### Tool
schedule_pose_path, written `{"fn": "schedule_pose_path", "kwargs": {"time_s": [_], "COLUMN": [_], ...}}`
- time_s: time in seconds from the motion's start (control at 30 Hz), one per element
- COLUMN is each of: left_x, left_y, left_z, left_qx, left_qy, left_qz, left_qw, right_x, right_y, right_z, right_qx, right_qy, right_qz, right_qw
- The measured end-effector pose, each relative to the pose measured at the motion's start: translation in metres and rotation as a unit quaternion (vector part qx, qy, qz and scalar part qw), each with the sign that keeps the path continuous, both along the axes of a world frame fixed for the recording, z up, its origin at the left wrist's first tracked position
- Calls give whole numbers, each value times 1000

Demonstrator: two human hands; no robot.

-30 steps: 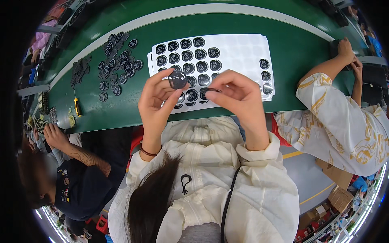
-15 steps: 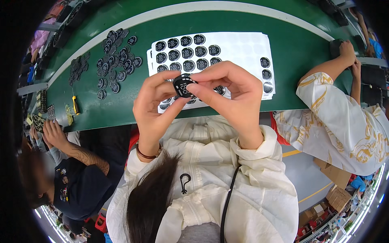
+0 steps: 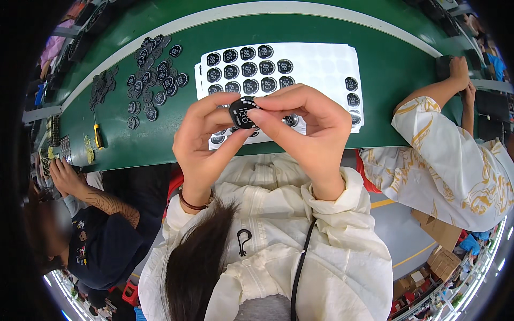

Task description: The person places small plastic caps or components onto a printed circuit board by hand, taking them from a component tray at a manual assembly station.

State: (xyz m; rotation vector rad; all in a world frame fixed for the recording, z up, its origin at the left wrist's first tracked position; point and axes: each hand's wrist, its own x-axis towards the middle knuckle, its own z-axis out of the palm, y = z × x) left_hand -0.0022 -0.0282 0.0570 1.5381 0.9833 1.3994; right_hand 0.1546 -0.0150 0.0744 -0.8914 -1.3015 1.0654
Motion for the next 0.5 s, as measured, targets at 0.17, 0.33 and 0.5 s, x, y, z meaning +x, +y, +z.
{"fn": "schedule_pose_path", "kwargs": {"time_s": [0.17, 0.33, 0.5], "left_x": [-1, -1, -1], "left_y": [1, 0, -2], "left_z": [2, 2, 3], "left_qx": [3, 17, 15], "left_qy": [-7, -1, 6], "left_qz": [-10, -9, -9], "left_qw": [1000, 1000, 1000], "right_x": [-1, -2, 0], "right_y": [-2, -2, -3], "right_z": [2, 4, -1], "right_qx": [-5, -2, 8], "right_qy": [7, 11, 35], "right_qz": [-3, -4, -7], "right_qw": [1000, 1000, 999]}}
